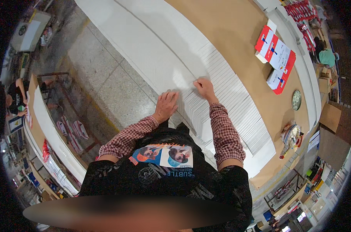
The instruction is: Inspecting and aligning a large stack of paper sheets on a table.
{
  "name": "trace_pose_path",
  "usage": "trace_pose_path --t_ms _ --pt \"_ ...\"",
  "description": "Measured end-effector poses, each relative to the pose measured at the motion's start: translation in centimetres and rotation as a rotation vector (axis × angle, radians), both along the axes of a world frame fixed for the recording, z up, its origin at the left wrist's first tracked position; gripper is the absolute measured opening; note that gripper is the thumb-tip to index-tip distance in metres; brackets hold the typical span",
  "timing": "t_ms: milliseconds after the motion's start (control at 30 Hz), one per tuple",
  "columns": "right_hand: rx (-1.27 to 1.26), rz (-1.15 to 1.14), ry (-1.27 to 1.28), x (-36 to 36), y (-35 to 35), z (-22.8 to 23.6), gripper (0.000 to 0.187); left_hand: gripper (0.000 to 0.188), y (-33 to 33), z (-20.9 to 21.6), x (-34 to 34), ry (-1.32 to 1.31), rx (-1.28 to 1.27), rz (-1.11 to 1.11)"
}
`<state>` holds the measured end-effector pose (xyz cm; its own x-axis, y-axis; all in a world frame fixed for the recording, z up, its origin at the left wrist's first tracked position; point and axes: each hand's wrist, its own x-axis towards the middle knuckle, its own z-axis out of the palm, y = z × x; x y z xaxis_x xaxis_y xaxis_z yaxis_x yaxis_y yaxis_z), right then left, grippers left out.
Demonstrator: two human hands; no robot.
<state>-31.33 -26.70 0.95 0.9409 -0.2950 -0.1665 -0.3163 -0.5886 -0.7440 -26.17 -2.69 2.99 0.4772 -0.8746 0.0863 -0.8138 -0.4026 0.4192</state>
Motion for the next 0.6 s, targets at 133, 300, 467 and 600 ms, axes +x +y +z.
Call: trace_pose_path --t_ms 133,300,467,600 --pt "-0.054 0.032 -0.052 0.0 0.7 -0.1 0.027 0.065 0.4 0.1 -0.2 -0.028 0.009 -0.001" --pt "-0.094 -0.029 -0.064 -0.3 1.2 0.0 0.028 0.064 -0.3 1.9 -0.8 0.005 0.03 0.05" --pt "0.017 -0.121 -0.097 -0.8 1.2 0.5 0.03 0.063 -1.0 1.9 -1.8 -0.067 0.038 0.045" --pt "0.273 -0.246 -0.174 -1.5 1.5 1.1 0.026 0.054 -1.8 1.2 -1.8 0.063 -0.01 0.093"
